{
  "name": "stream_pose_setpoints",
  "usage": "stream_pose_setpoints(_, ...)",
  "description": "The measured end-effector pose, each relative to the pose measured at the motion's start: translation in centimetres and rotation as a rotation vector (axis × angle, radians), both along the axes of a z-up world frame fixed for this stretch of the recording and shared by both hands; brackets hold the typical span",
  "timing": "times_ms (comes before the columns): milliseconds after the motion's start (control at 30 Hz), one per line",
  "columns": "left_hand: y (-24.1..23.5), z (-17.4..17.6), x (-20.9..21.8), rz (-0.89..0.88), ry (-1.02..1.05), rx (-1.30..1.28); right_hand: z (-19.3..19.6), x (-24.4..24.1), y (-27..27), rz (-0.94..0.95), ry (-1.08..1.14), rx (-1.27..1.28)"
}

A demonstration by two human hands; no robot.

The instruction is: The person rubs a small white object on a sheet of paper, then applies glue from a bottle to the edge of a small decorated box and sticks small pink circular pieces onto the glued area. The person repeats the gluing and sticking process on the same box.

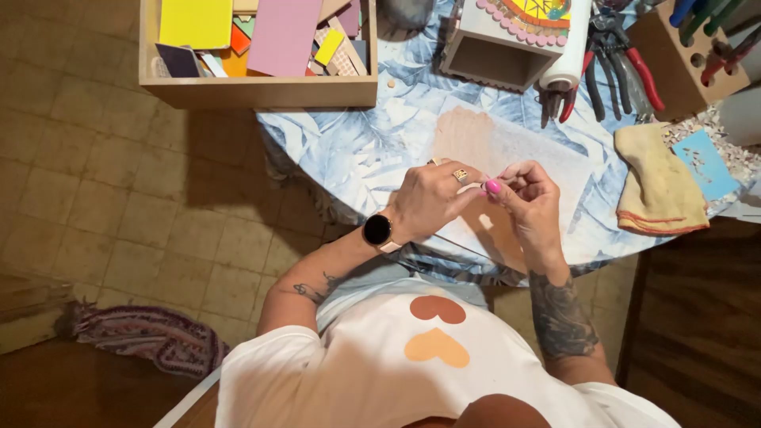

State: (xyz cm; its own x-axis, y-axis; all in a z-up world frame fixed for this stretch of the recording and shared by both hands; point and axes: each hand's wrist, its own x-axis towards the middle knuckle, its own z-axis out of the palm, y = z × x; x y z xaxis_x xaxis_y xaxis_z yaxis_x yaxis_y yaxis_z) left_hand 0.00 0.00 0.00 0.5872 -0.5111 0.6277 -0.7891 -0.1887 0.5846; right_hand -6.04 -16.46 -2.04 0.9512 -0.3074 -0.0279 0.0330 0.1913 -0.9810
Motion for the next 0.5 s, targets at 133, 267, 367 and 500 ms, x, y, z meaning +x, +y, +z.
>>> stream_pose_setpoints(133, -0.1, 0.0, -0.2, 0.074, -0.002, 0.013, 1.7, 0.1, 1.0, 0.062, 0.009, -0.12)
stream_pose_setpoints(267, -0.3, -0.2, -0.5, 0.126, -0.016, 0.011, 2.9, -0.3, 1.5, 0.127, -0.016, -0.495)
stream_pose_setpoints(367, -0.4, -0.2, -0.5, 0.144, -0.052, 0.012, 3.0, -0.3, 1.6, 0.106, -0.032, -0.603)
stream_pose_setpoints(500, 0.1, 0.9, -0.6, 0.1, -0.02, 0.009, 3.6, -0.5, 1.8, 0.126, -0.034, -0.57)
